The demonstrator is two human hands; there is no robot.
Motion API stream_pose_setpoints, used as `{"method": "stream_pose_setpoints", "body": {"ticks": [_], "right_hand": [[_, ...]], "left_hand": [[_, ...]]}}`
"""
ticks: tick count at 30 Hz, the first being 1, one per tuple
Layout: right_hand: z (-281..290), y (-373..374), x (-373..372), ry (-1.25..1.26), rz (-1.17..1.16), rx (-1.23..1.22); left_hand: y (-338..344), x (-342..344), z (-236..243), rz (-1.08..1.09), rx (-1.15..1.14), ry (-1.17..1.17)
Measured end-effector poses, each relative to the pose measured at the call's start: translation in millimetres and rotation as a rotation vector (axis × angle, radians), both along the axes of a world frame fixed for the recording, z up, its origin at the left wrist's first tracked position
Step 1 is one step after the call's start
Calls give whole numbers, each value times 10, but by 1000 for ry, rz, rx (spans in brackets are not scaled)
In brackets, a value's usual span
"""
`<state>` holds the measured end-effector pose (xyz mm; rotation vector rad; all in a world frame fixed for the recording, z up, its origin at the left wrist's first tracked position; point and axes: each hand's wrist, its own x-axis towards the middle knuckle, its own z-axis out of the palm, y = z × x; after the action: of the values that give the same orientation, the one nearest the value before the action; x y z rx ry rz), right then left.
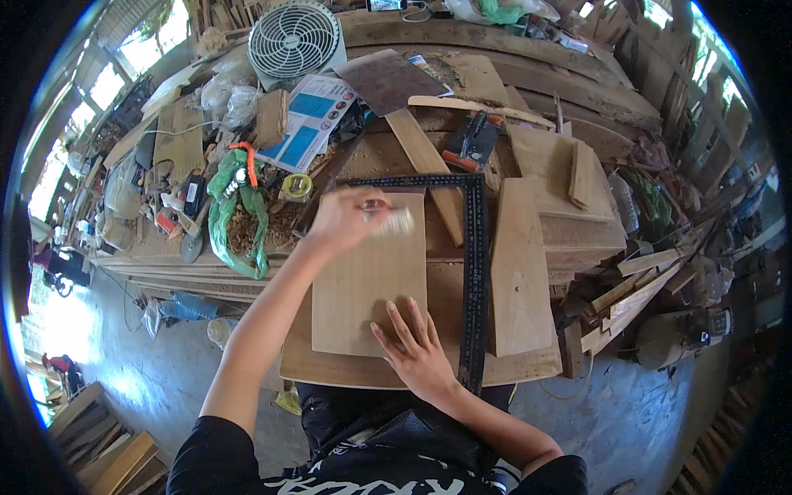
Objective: The person is measuring, cleaning, and then chiseling a wooden workpiece at a workbench.
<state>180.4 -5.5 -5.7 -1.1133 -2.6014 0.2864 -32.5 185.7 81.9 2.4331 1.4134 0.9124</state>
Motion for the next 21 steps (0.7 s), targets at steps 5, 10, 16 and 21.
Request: {"method": "stream_pose_setpoints", "body": {"ticks": [5, 10, 16, 21], "right_hand": [[-64, 41, 32, 72, 28, -39], [-121, 38, 28, 63, 37, 26], [-108, 40, 33, 94, 30, 3], [-82, 44, 33, 114, 33, -4]], "left_hand": [[11, -169, 128, 46, -54, 108], [-443, -323, 41, -202, -745, 108], [2, -689, 14, 44, -226, 181], [-188, -695, 136, 78, -201, 85]]}}
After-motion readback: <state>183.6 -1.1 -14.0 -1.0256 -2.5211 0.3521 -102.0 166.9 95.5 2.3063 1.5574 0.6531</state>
